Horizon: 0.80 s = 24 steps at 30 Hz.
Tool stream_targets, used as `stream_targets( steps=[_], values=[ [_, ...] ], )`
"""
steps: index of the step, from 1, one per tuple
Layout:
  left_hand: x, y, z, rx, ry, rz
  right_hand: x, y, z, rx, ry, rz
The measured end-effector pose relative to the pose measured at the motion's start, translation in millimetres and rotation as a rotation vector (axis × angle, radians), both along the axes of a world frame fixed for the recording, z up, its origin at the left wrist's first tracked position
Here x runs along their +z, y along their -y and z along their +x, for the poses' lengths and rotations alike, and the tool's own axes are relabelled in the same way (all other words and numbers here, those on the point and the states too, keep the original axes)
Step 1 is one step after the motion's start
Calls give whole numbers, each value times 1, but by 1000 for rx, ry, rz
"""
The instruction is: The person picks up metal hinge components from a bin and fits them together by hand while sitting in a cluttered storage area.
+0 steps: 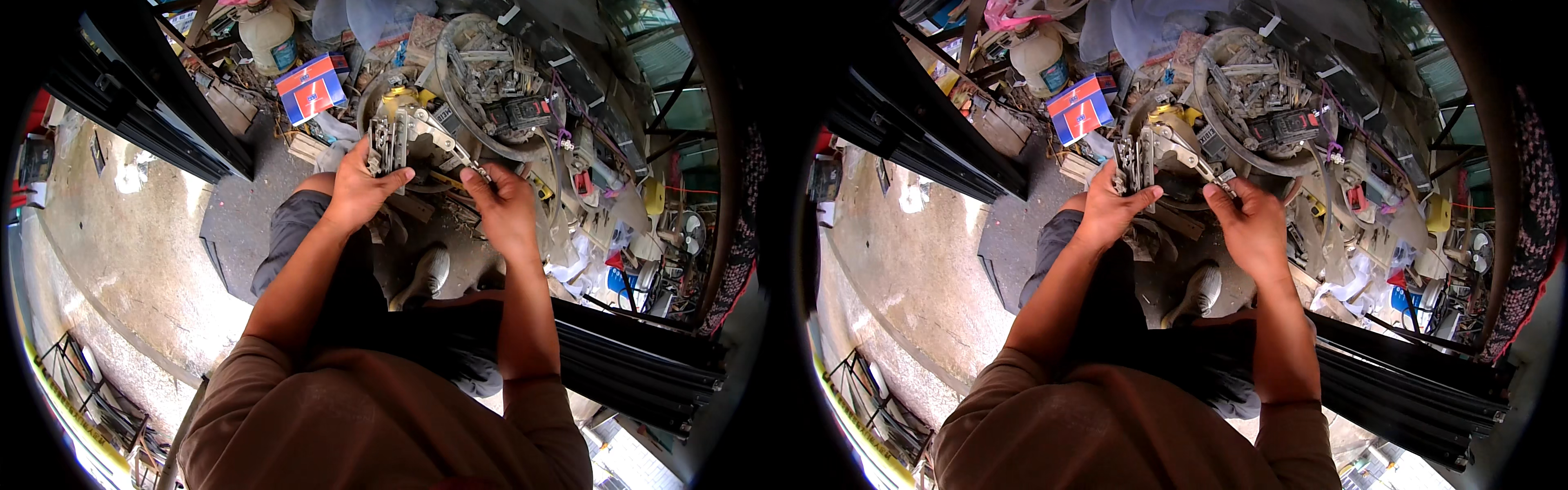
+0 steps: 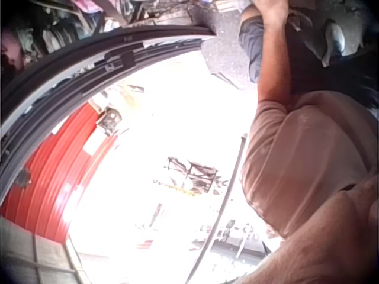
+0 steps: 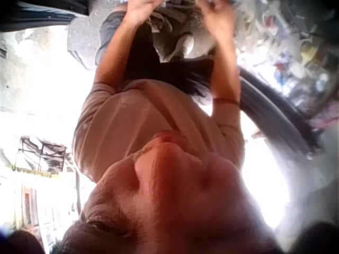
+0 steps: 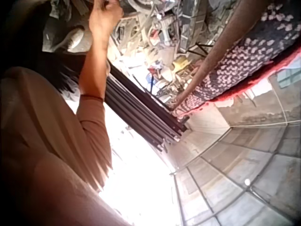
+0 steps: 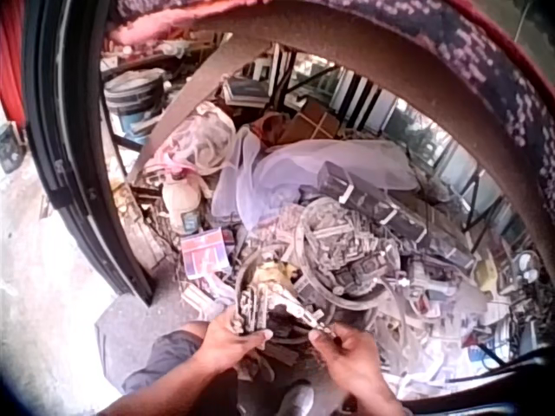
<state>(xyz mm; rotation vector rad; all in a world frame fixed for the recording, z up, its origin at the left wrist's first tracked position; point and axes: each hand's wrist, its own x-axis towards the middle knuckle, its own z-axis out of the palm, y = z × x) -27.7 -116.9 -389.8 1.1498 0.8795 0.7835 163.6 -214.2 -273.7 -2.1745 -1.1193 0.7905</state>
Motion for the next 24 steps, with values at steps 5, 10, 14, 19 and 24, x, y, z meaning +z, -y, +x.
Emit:
stream_targets(
  steps=[5,10,14,19,24],
  values=[
    [3,-7,-10,-32,-88,151,-5,4,26,-28,-112,141],
    [11,-10,-11,-17,-93,188,5,3,26,-57,-171,69],
    [18,-9,-13,-22,18,88,7,2,24,-47,-232,126],
    [24,-7,-21,-59,39,34,2,4,27,-58,-315,164],
    [25,-3,-20,-49,207,-132,-6,6,34,-104,-415,198]
  ],
)
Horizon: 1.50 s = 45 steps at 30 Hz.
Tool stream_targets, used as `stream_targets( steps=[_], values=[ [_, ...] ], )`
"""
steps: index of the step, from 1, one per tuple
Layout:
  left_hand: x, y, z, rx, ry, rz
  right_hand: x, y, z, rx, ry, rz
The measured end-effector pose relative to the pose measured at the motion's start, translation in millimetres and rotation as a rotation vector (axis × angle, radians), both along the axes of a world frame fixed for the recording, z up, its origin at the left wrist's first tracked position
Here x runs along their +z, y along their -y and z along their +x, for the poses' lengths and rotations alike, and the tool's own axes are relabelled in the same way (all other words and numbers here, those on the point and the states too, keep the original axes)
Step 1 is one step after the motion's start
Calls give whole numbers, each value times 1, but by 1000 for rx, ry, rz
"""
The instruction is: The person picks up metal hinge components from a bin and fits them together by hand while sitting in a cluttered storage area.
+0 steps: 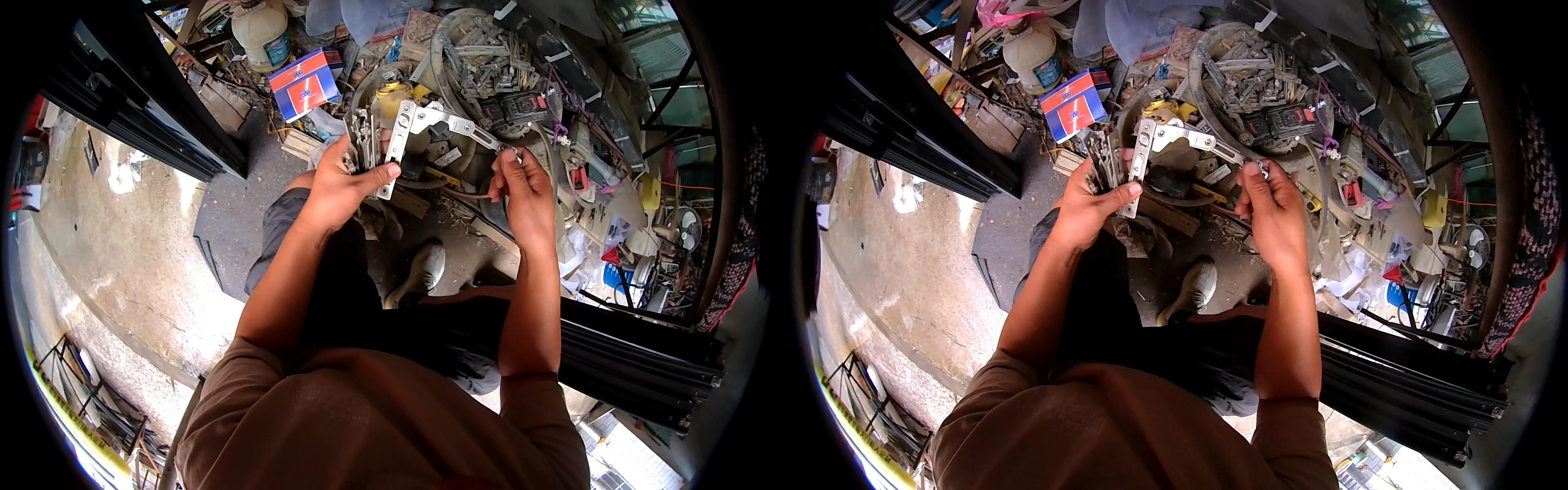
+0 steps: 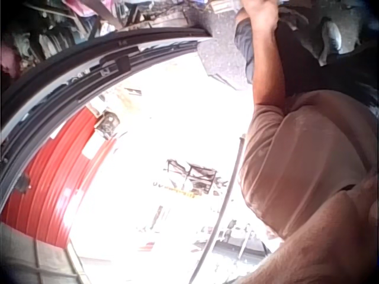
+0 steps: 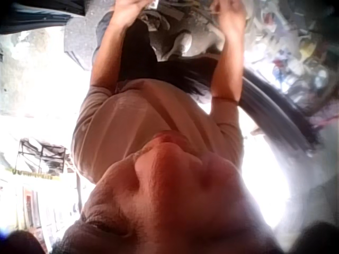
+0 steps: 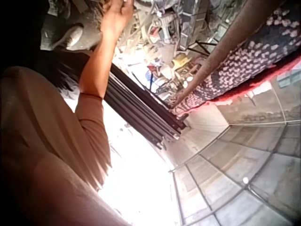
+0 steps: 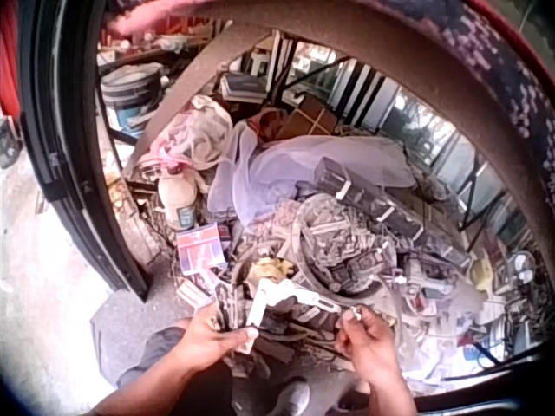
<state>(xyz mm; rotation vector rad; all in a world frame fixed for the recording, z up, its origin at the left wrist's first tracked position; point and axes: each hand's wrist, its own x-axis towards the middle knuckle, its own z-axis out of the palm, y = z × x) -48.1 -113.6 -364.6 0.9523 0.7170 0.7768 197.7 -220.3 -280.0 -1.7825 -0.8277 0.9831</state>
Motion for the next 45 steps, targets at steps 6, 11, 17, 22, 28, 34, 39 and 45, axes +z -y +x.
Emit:
stream_targets(
  steps=[6,11,17,22,28,34,39,45],
  values=[
    [-2,-6,-3,-47,178,-101,3,1,0,-67,-41,0],
    [-11,-3,-5,-26,374,-223,0,1,3,-73,-86,27],
    [-23,5,2,-1,505,-255,-9,-1,-6,-84,-140,97],
    [-30,9,3,12,550,-320,-7,-2,-17,-61,-95,117],
    [-37,20,13,6,570,-404,-13,1,-37,-37,-79,111],
    [-21,28,30,22,542,-446,-18,1,-67,91,77,100],
    [-27,29,33,8,581,-471,-16,2,-78,219,430,76],
    [-32,31,36,-62,621,-488,-9,-1,-87,257,714,191]
  ],
)
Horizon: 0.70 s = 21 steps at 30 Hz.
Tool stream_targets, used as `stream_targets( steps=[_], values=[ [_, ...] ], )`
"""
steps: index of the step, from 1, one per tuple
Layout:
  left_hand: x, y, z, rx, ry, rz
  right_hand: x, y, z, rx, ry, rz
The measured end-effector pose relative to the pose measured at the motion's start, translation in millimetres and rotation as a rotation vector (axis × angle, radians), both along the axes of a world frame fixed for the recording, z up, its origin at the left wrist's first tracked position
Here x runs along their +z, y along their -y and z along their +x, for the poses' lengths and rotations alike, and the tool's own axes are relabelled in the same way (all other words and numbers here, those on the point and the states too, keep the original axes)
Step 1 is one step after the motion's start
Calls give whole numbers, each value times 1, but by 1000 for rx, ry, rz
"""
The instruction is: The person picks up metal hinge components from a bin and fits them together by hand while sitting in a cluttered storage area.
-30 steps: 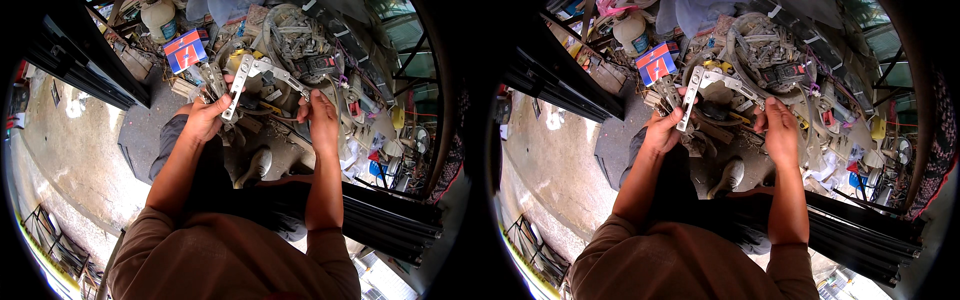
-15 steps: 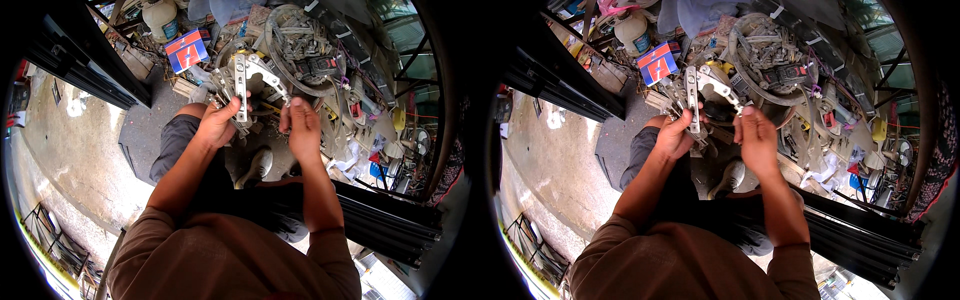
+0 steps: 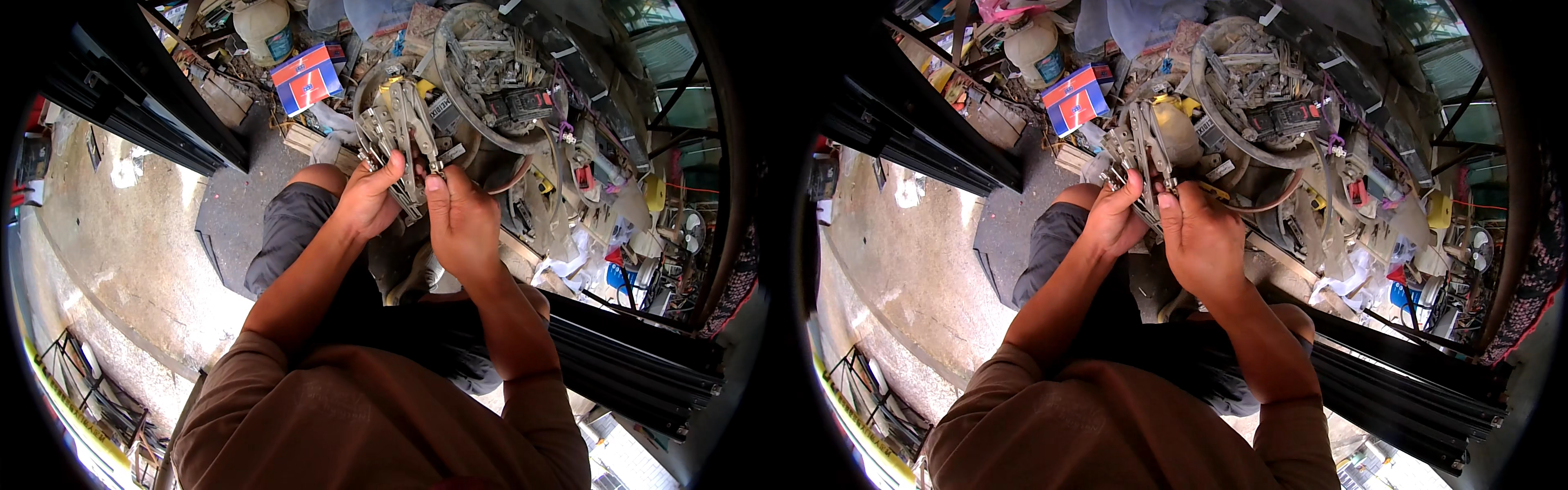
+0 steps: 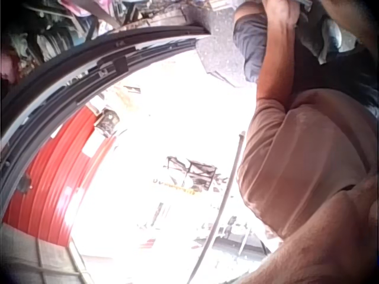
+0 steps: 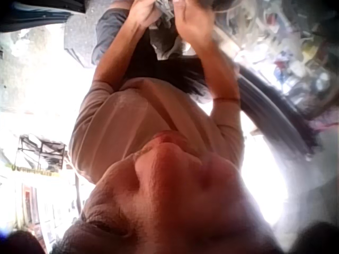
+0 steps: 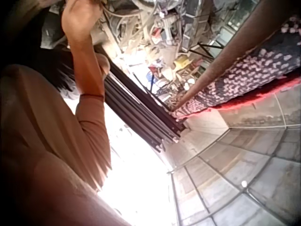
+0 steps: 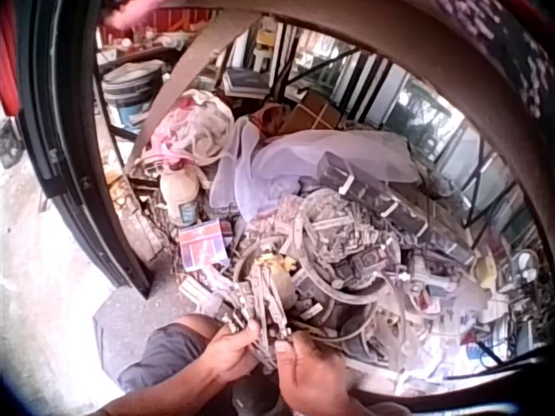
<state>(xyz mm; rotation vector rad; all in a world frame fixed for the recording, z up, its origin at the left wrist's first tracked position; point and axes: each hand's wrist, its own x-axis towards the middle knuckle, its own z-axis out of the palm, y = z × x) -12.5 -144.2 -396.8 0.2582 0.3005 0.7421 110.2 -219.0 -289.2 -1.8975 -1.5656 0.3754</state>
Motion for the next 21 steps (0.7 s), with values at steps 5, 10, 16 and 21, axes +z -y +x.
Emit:
stream_targets(
  steps=[5,10,16,21],
  values=[
    [7,2,5,-11,34,-6,-3,1,-2,34,181,3],
    [6,1,8,-28,69,9,2,1,-3,45,225,24],
    [1,4,8,-8,61,1,6,1,-6,45,379,-24],
    [-3,5,6,16,17,-19,9,1,-10,43,410,-64]
  ],
)
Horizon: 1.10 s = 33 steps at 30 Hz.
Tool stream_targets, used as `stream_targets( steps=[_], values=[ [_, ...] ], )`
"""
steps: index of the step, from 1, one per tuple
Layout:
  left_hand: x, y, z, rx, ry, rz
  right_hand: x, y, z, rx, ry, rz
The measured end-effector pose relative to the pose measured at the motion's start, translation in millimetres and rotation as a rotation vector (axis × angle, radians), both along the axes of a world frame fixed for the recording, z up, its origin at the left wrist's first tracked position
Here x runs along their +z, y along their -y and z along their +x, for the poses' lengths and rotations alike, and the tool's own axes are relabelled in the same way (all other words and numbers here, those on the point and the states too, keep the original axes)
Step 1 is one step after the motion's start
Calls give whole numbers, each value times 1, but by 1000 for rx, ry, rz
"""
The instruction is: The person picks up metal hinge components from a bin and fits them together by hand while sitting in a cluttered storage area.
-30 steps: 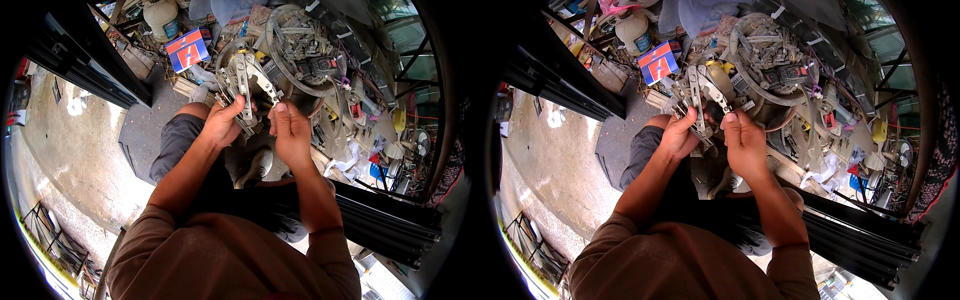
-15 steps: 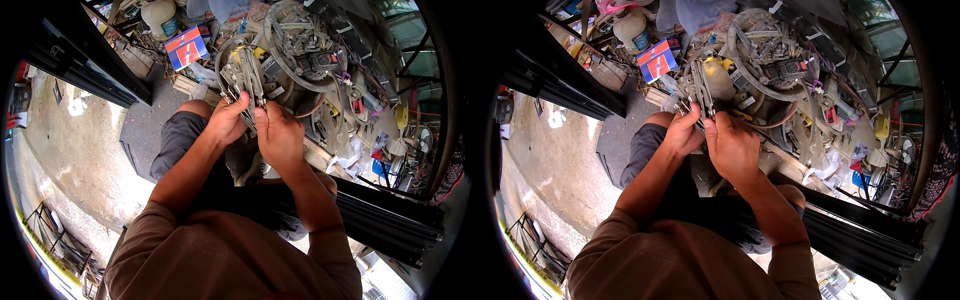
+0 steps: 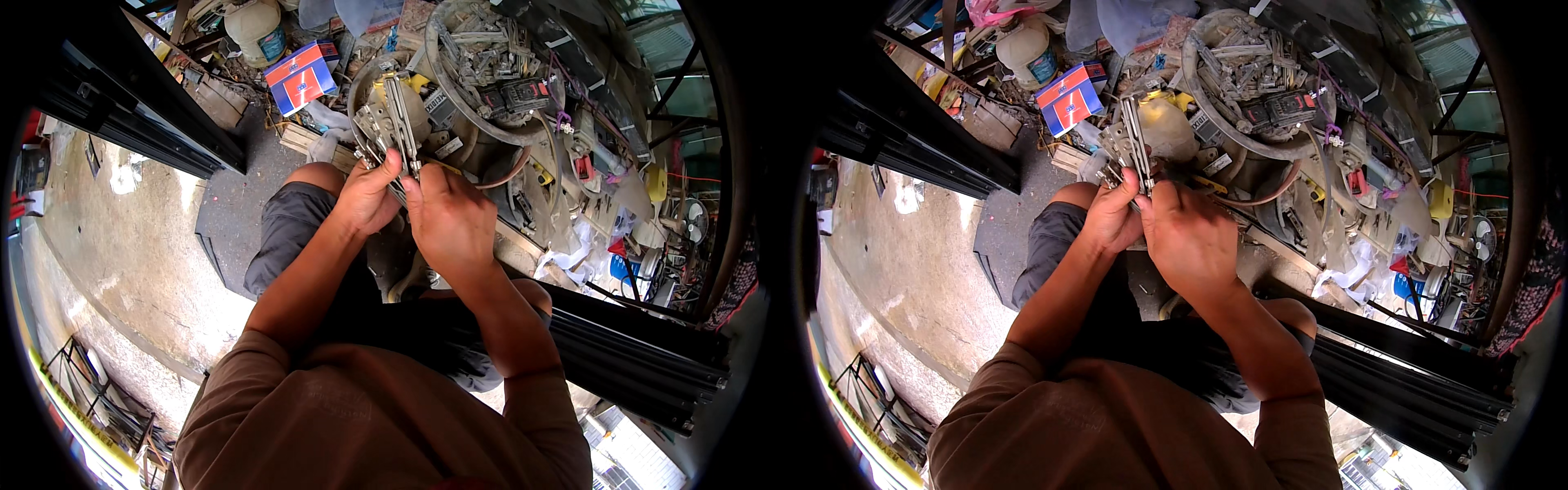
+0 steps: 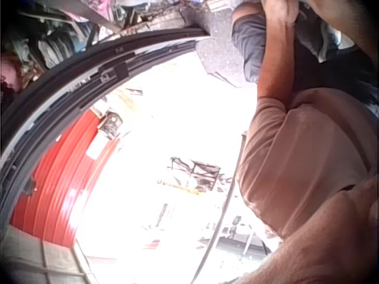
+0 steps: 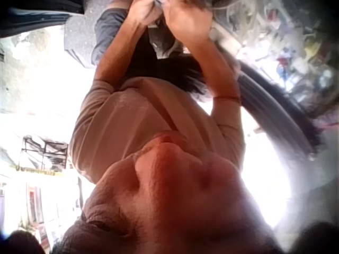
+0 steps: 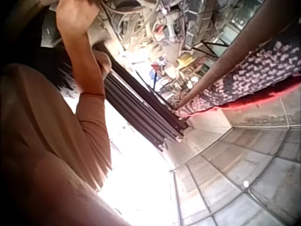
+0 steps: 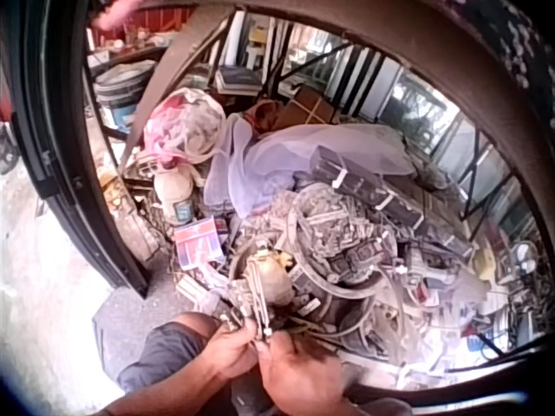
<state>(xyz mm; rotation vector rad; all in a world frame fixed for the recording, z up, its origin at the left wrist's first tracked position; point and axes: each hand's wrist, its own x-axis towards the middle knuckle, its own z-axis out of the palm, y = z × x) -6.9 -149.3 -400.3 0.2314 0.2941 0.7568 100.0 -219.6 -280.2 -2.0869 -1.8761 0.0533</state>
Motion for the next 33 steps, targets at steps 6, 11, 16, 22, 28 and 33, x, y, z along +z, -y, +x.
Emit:
stream_targets(
  steps=[6,11,16,22,28,33],
  values=[
    [23,-7,2,33,-302,76,-8,-2,11,-49,92,5],
    [27,-3,-3,79,-392,166,-10,-1,14,-27,76,22],
    [25,-6,-6,110,-415,264,-6,0,18,-8,-31,44],
    [26,-3,-7,112,-399,216,-11,1,17,9,-71,27],
    [28,-6,-8,139,-369,207,-18,0,11,-23,-149,6],
    [24,-11,-9,138,-412,259,-16,-3,11,-6,-128,10]
  ],
)
